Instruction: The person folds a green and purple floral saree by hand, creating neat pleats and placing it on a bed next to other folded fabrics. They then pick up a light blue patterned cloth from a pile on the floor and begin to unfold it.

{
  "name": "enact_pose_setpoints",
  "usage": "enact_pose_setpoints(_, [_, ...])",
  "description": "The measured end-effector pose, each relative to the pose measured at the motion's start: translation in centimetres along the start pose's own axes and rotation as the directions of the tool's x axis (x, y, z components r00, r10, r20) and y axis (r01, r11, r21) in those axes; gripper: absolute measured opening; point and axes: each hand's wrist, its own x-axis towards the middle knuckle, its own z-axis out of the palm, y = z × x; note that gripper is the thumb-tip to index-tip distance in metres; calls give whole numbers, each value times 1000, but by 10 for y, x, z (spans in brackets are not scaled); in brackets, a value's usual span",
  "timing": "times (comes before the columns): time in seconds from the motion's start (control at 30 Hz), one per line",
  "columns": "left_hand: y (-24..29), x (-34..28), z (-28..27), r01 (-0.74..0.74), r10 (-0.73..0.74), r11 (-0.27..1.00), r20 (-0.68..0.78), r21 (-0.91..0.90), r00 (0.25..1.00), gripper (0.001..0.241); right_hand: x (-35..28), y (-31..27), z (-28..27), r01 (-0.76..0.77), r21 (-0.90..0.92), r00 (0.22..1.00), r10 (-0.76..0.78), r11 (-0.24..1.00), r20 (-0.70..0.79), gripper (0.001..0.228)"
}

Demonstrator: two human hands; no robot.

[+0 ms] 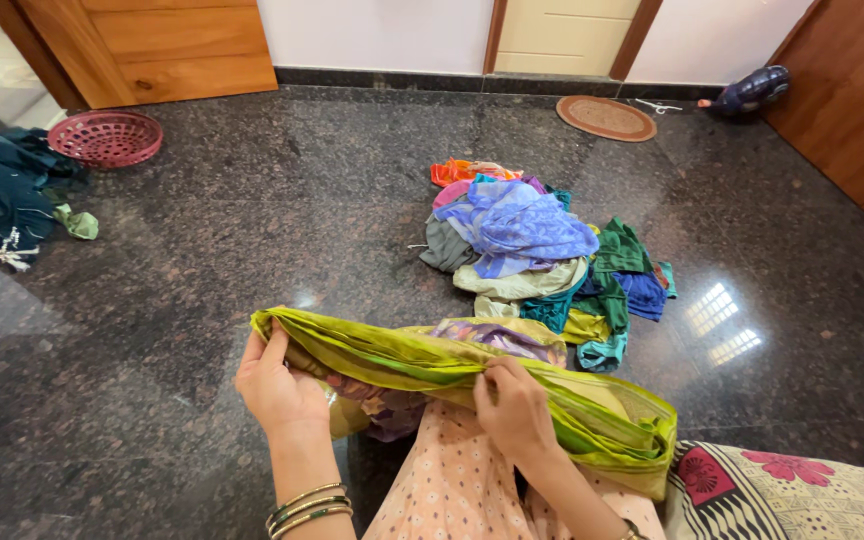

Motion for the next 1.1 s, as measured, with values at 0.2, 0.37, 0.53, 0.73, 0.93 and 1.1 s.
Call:
enact_pose_setpoints(0.2, [-3,5,-9,-3,3,1000,6,12,1000,13,9,18,-37,122,160,980,-144,980,139,12])
enact_pose_setpoints(0.37, [-4,5,-6,3,-3,1000,-7,10,1000,11,8,19,-67,273,137,920,-300,952,251,10])
enact_pose_setpoints(0.53, [-2,1,-4,18,-17,999,-11,34,1000,12,0,27,-73,235,147,929,-267,961,257,11])
enact_pose_setpoints(0.73, [6,0,3,26,-26,999,3,27,1000,11,3,31,-62,230,134,959,-248,964,139,12])
enact_pose_setpoints(0.93, [10,-12,39,58,-69,989,80,136,994,16,34,35,-78,65,-1,998,-65,998,-7,18])
enact_pose_setpoints(1.1, [-1,-30,113,4,-108,935,274,354,956,8,102,62,-111,297,-387,916,-375,873,-143,34])
